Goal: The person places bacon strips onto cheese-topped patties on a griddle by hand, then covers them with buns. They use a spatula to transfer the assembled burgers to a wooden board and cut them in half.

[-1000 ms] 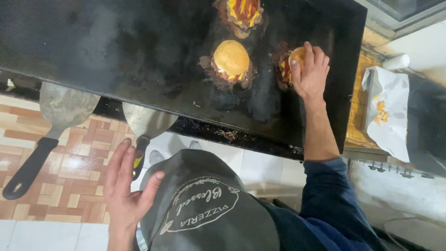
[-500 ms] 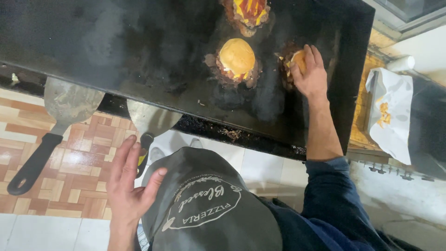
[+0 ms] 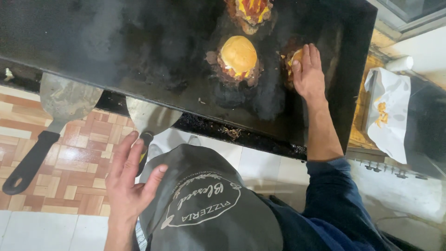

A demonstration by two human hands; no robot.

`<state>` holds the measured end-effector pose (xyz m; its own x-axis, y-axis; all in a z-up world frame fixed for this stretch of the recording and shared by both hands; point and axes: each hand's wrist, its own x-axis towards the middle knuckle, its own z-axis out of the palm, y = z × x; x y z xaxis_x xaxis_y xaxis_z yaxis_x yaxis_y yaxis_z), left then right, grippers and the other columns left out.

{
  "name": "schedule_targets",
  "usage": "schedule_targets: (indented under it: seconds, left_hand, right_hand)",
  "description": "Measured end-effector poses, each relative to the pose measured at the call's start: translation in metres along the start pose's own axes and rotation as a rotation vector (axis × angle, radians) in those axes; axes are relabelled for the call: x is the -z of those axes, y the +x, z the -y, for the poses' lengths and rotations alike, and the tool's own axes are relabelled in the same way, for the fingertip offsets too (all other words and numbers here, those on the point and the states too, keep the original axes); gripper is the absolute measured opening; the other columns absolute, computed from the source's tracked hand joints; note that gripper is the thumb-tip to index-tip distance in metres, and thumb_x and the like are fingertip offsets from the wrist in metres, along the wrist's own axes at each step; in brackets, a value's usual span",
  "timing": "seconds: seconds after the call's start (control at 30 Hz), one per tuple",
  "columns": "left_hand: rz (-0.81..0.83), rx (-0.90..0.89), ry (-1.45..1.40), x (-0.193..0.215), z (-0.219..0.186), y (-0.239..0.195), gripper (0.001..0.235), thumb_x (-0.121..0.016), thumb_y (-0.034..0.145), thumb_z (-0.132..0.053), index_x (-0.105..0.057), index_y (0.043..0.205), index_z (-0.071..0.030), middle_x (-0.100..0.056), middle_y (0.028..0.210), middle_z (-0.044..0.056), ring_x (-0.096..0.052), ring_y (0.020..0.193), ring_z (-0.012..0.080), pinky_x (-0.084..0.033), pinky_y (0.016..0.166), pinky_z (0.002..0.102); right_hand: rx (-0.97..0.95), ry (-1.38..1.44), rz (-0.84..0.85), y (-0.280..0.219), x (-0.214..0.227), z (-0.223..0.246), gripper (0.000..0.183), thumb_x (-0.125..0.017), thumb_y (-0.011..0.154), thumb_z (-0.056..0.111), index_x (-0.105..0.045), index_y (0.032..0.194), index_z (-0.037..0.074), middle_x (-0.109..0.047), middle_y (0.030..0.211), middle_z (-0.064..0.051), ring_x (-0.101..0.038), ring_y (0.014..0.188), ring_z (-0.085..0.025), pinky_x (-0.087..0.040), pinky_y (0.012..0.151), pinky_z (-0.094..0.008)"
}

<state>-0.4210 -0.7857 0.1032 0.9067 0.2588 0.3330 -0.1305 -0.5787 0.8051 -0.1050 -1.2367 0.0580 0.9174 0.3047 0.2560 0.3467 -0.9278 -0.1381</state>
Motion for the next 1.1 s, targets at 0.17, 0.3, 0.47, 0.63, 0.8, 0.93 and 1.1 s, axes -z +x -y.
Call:
schedule_targets:
  seconds: [0.17,0.3,0.47,0.63,0.8,0.93,1.1]
  left_hand:
    - [0.009,0.019,0.005,-0.003,0.0,0.001,0.065,-0.086,0.082,-0.024,-0.06,0.137,-0.003,-0.059,0.145,0.02,-0.066,0.126,0.0351,-0.058,0.098,0.039]
    - [0.02,0.028,-0.016,-0.004,-0.001,0.003,0.063,-0.086,0.083,-0.023,-0.06,0.137,-0.003,-0.059,0.146,0.021,-0.066,0.126,0.0347,-0.058,0.098,0.039]
    - [0.018,0.025,-0.035,-0.004,0.001,0.002,0.062,-0.085,0.085,-0.022,-0.06,0.138,-0.003,-0.059,0.146,0.02,-0.067,0.126,0.0343,-0.058,0.1,0.039]
    - [-0.025,0.025,0.005,0.007,0.001,-0.002,0.059,-0.084,0.085,-0.024,-0.062,0.135,-0.004,-0.062,0.143,0.018,-0.068,0.123,0.0332,-0.059,0.096,0.038]
    - [-0.048,0.074,0.088,0.019,0.004,-0.004,0.046,-0.082,0.086,-0.024,-0.069,0.125,-0.006,-0.07,0.125,0.015,-0.071,0.109,0.0309,-0.058,0.088,0.038]
    - [-0.04,0.151,0.159,0.021,0.014,-0.013,0.018,-0.077,0.091,-0.021,-0.077,0.104,-0.008,-0.075,0.097,0.009,-0.072,0.089,0.0281,-0.057,0.077,0.038]
    - [-0.069,0.219,0.209,0.032,0.009,-0.018,0.014,-0.078,0.089,-0.022,-0.078,0.086,-0.009,-0.072,0.078,0.007,-0.069,0.073,0.0275,-0.054,0.066,0.039]
  right_hand:
    - [0.035,-0.017,0.036,-0.004,-0.019,-0.019,0.057,-0.044,0.115,0.028,-0.037,0.156,-0.01,-0.035,0.162,-0.034,-0.032,0.151,-0.05,-0.029,0.126,-0.051]
    - [0.029,0.006,0.076,0.001,-0.023,-0.024,0.061,-0.039,0.115,0.031,-0.033,0.157,-0.012,-0.03,0.163,-0.036,-0.028,0.152,-0.052,-0.024,0.126,-0.055]
    - [0.017,0.005,0.125,0.0,-0.02,-0.027,0.063,-0.037,0.114,0.033,-0.031,0.158,-0.012,-0.028,0.164,-0.036,-0.026,0.153,-0.052,-0.023,0.126,-0.056]
    - [-0.003,0.044,0.112,0.003,-0.009,-0.015,0.061,-0.042,0.114,0.032,-0.034,0.159,-0.007,-0.028,0.164,-0.035,-0.025,0.153,-0.052,-0.022,0.126,-0.055]
    - [-0.009,0.297,-0.19,-0.02,0.039,0.077,0.038,-0.054,0.114,0.02,-0.055,0.141,-0.006,-0.049,0.143,-0.029,-0.047,0.133,-0.04,-0.04,0.112,-0.045]
    - [-0.045,0.685,-0.154,-0.069,0.054,0.156,0.028,-0.059,0.115,0.013,-0.075,0.102,-0.005,-0.072,0.09,-0.008,-0.064,0.077,-0.012,-0.051,0.078,-0.026]
    - [0.331,1.03,0.197,-0.109,0.036,0.223,0.022,-0.065,0.102,0.01,-0.07,0.083,-0.001,-0.073,0.083,-0.009,-0.072,0.073,-0.015,-0.057,0.069,-0.026]
